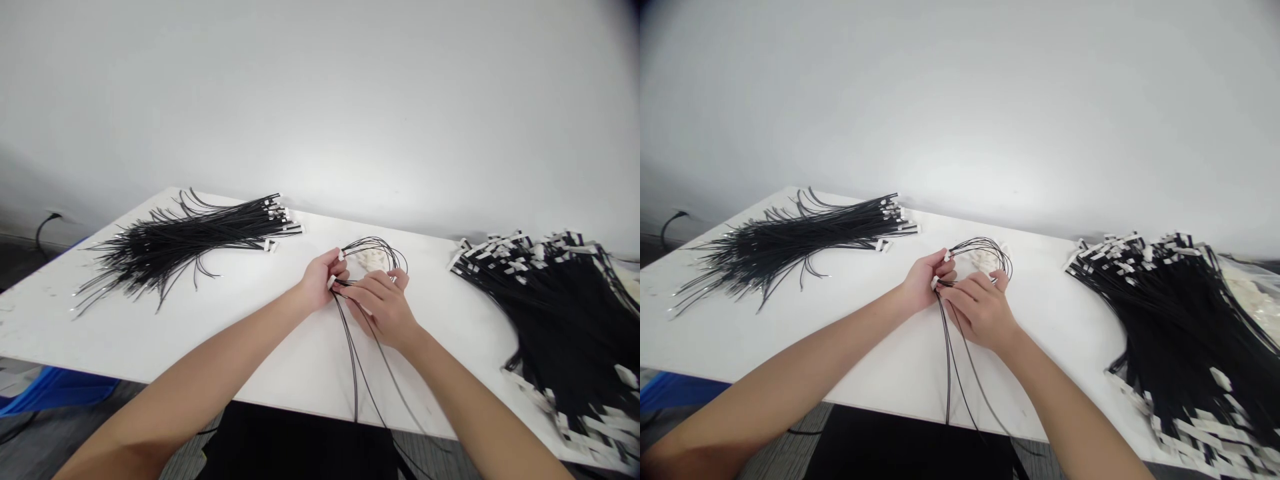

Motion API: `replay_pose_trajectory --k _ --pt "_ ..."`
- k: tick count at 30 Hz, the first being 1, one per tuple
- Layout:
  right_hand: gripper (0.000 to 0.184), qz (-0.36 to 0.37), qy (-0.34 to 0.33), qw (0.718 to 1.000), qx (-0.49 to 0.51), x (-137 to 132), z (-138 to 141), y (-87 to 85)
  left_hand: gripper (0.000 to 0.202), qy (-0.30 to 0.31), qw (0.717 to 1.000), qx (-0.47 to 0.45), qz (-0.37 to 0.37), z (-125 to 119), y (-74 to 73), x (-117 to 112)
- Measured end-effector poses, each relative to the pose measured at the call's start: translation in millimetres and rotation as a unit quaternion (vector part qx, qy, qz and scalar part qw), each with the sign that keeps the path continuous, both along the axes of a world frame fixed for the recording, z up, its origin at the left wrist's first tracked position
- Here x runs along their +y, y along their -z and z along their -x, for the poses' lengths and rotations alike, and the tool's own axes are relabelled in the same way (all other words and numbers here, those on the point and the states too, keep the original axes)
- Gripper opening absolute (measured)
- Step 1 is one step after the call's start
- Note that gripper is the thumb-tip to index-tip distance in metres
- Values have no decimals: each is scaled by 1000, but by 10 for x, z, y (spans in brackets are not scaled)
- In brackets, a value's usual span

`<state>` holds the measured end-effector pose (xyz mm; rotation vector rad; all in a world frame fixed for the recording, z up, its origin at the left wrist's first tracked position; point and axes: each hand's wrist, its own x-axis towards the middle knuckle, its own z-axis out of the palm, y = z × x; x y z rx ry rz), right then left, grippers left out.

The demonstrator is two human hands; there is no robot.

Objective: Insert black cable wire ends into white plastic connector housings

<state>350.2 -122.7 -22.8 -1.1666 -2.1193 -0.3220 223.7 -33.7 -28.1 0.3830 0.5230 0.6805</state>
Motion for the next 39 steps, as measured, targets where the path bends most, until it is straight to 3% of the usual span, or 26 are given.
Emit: replay_pose_trajectory --k 4,7,11,14,20,23,29,32,35,39 --pt "12 64 14 990 128 -10 7 -53 27 1 1000 8 0 -5 8 9" --pt "10 123 34 956 263 -1 -27 -71 25 0 1000 18 -6 -7 9 16" --pt "18 182 36 850 493 59 -118 -107 25 -2 1000 29 1 -4 -17 16" --pt "20 177 42 762 622 127 -209 -160 25 -3 1000 31 0 1 -41 12" --pt "26 143 76 621 767 234 -471 -229 23 -3 999 36 -9 20 -26 15" --pt "27 113 100 577 803 266 -596 -225 22 -2 998 54 -34 24 -14 13" --pt "28 60 107 537 834 295 -651 -241 25 -7 987 94 -130 17 -31 -30" --pt "32 90 84 531 838 279 -634 -287 26 4 984 101 -148 17 -43 -45" --pt "36 148 75 570 804 234 -619 -345 26 12 983 96 -156 22 -43 -43" --pt "29 192 72 681 703 151 -551 -394 27 14 983 80 -165 36 -36 -33"
